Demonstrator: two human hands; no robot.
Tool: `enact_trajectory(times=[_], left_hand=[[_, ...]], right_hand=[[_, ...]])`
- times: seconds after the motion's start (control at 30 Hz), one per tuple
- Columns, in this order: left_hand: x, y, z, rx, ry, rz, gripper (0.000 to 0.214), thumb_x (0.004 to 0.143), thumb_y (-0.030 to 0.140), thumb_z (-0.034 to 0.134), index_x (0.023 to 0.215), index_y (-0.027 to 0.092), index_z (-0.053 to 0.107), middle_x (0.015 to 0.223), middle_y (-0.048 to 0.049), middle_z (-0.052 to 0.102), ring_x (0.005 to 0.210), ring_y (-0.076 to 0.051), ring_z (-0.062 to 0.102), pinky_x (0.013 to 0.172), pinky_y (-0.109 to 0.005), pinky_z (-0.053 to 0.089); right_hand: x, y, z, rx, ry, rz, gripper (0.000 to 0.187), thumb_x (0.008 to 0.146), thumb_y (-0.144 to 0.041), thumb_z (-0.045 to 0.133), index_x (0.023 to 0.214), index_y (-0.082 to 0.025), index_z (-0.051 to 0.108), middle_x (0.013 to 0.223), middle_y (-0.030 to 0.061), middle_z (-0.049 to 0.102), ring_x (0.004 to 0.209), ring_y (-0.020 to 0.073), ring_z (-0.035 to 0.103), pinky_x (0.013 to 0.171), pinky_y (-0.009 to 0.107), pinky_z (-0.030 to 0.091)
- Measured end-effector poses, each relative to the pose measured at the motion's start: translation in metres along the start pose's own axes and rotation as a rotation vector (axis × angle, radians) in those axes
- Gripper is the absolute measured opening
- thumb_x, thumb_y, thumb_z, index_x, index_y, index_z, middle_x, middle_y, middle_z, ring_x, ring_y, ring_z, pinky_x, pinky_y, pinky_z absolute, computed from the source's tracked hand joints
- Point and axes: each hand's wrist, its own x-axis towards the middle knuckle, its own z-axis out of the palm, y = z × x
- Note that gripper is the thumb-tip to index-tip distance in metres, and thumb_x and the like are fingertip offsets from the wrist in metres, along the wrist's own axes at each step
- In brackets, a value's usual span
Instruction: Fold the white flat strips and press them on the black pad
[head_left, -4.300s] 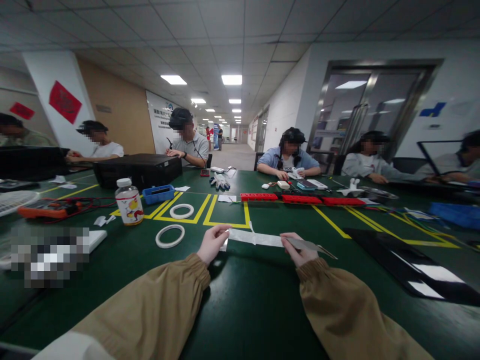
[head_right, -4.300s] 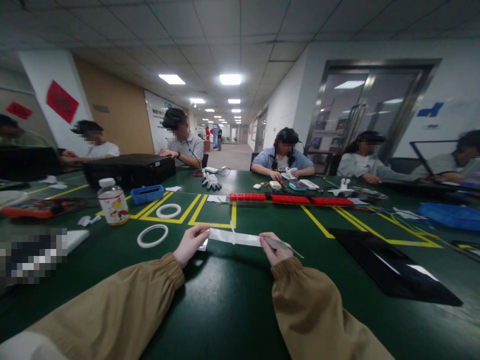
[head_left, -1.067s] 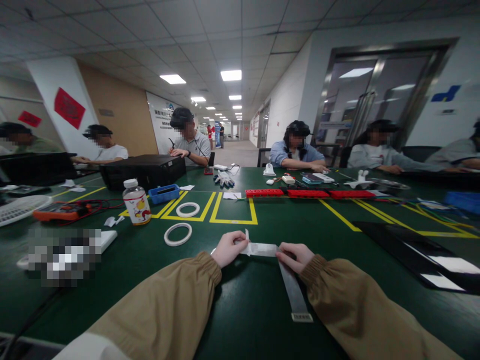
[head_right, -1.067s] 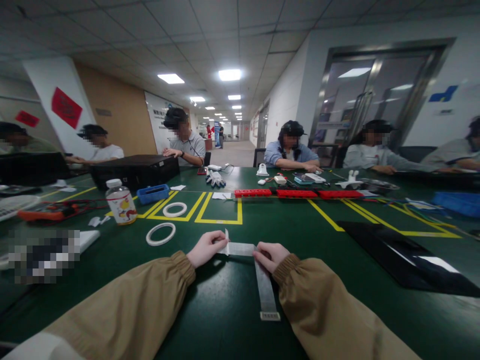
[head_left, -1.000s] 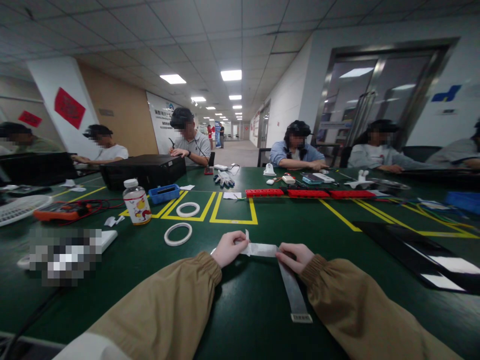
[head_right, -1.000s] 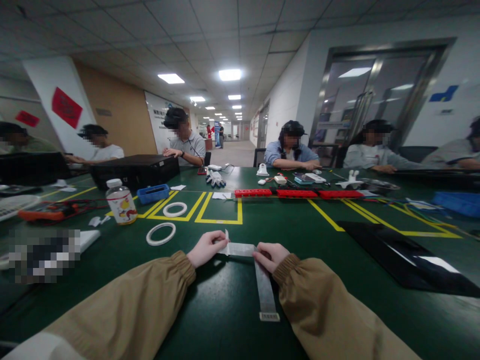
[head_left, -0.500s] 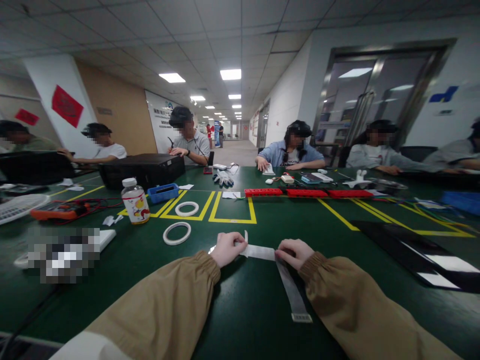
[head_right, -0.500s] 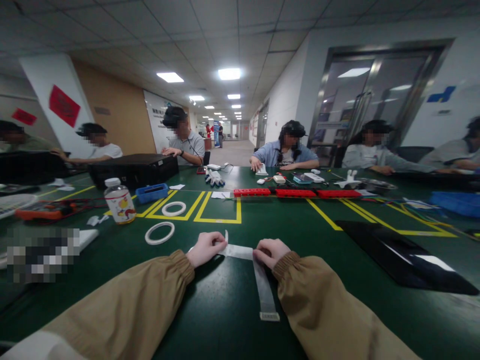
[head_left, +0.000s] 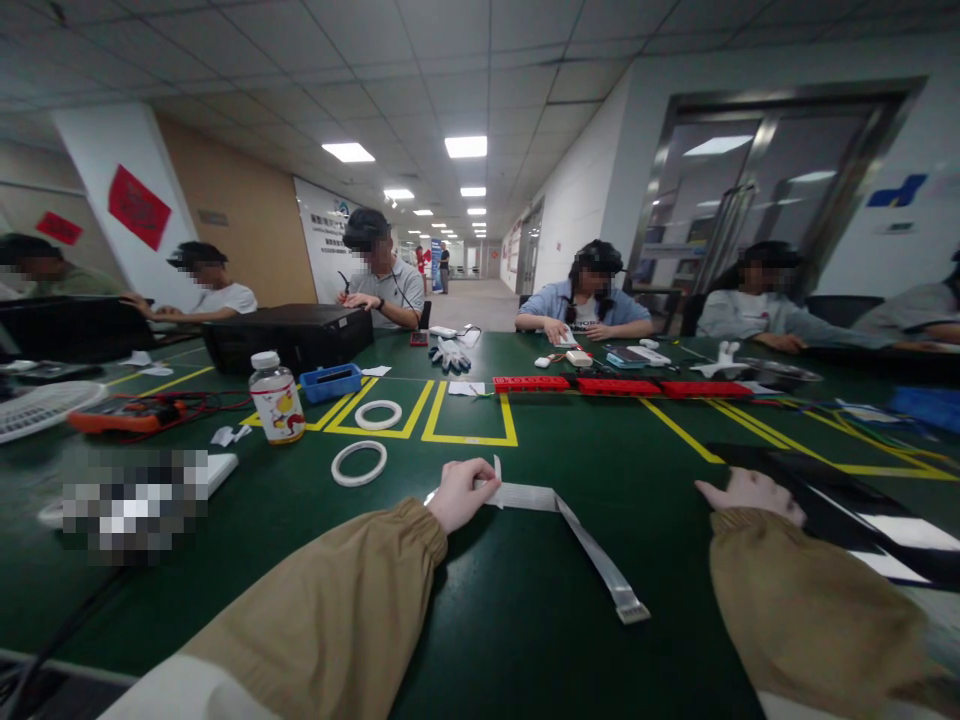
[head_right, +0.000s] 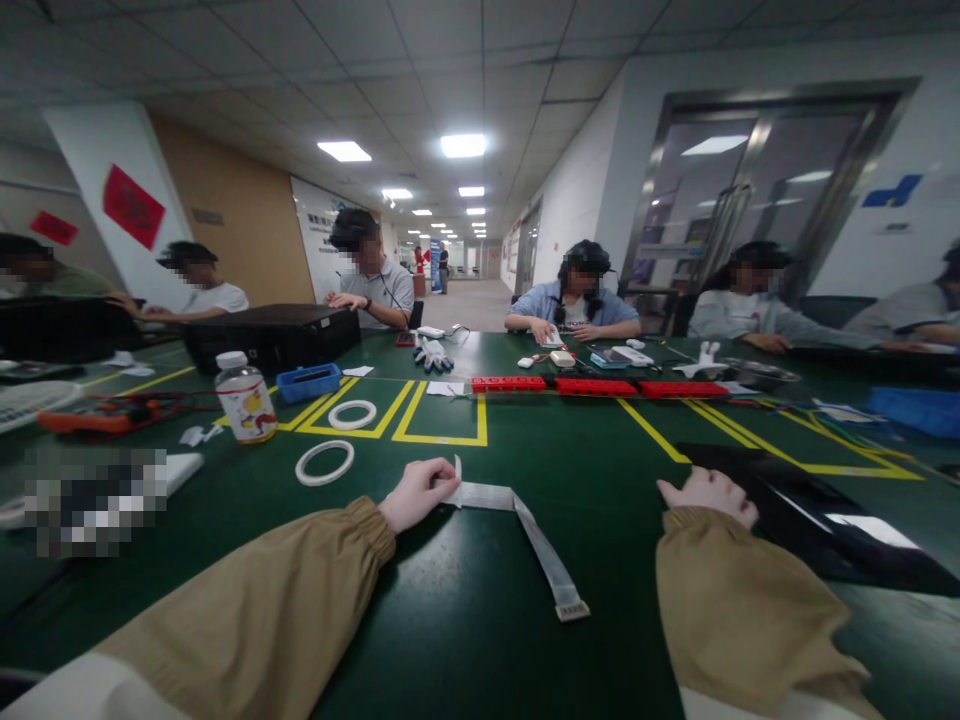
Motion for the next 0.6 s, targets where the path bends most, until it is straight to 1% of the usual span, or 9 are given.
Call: enact_trajectory(times=[0.07, 0.1, 0.2, 0.27, 0.33, 0.43, 0.6], left_hand=[[0.0, -0.001, 0.001, -0.029, 0.006, 0.002, 0.014, 0.077, 0.028, 0.056, 0.078, 0.016, 0.064, 0.072, 0.0001, 0.065, 0.07, -0.014, 0.058, 0.072, -0.024, 0.041], [0.0, -0.002, 0.001, -0.036, 0.007, 0.006, 0.014, 0.077, 0.028, 0.057, 0.077, 0.016, 0.064, 0.071, 0.0001, 0.065, 0.068, -0.014, 0.058, 0.07, -0.023, 0.041], [0.0, -0.001, 0.001, -0.031, 0.015, 0.022, 0.014, 0.077, 0.028, 0.057, 0.075, 0.016, 0.064, 0.069, 0.0006, 0.064, 0.065, -0.013, 0.057, 0.067, -0.022, 0.041], [0.0, 0.0, 0.001, -0.018, 0.017, 0.037, 0.014, 0.077, 0.028, 0.056, 0.073, 0.016, 0.064, 0.067, 0.0011, 0.063, 0.063, -0.012, 0.056, 0.066, -0.021, 0.04], [-0.001, 0.0, 0.001, -0.009, 0.016, 0.054, 0.015, 0.078, 0.028, 0.055, 0.072, 0.016, 0.064, 0.065, 0.0014, 0.062, 0.061, -0.011, 0.055, 0.065, -0.021, 0.04], [-0.001, 0.0, 0.001, -0.019, 0.012, 0.053, 0.017, 0.078, 0.028, 0.055, 0.072, 0.016, 0.064, 0.066, 0.001, 0.062, 0.061, -0.011, 0.054, 0.063, -0.021, 0.04], [-0.001, -0.003, 0.003, -0.079, -0.012, 0.037, 0.018, 0.079, 0.03, 0.053, 0.078, 0.016, 0.065, 0.072, -0.0003, 0.064, 0.066, -0.012, 0.056, 0.063, -0.021, 0.041]], right_hand=[[0.0, 0.009, -0.003, -0.019, -0.033, 0.137, 0.057, 0.083, -0.048, 0.042, 0.113, -0.002, 0.053, 0.114, 0.0299, 0.044, 0.11, 0.0426, 0.038, 0.081, 0.052, 0.031], [-0.001, 0.011, -0.005, -0.023, -0.049, 0.193, 0.057, 0.083, -0.05, 0.041, 0.114, -0.002, 0.052, 0.115, 0.0289, 0.045, 0.112, 0.0413, 0.037, 0.083, 0.052, 0.03], [-0.002, 0.011, -0.01, -0.012, -0.09, 0.277, 0.055, 0.084, -0.051, 0.041, 0.114, -0.008, 0.053, 0.116, 0.0274, 0.046, 0.112, 0.0395, 0.037, 0.082, 0.052, 0.028], [-0.002, 0.01, -0.011, 0.003, -0.092, 0.266, 0.052, 0.083, -0.051, 0.043, 0.112, -0.009, 0.055, 0.115, 0.0285, 0.047, 0.109, 0.0411, 0.04, 0.079, 0.053, 0.027], [-0.002, 0.011, -0.011, 0.011, -0.081, 0.235, 0.052, 0.082, -0.05, 0.044, 0.11, -0.008, 0.056, 0.114, 0.029, 0.048, 0.107, 0.042, 0.041, 0.078, 0.054, 0.028], [-0.003, 0.011, -0.012, -0.011, -0.069, 0.197, 0.051, 0.085, -0.047, 0.039, 0.11, -0.006, 0.056, 0.112, 0.0276, 0.048, 0.106, 0.041, 0.041, 0.079, 0.055, 0.028], [-0.007, 0.005, -0.021, -0.071, -0.129, 0.181, 0.042, 0.087, -0.032, 0.031, 0.108, -0.007, 0.057, 0.108, 0.0257, 0.049, 0.102, 0.0393, 0.046, 0.077, 0.056, 0.028]])
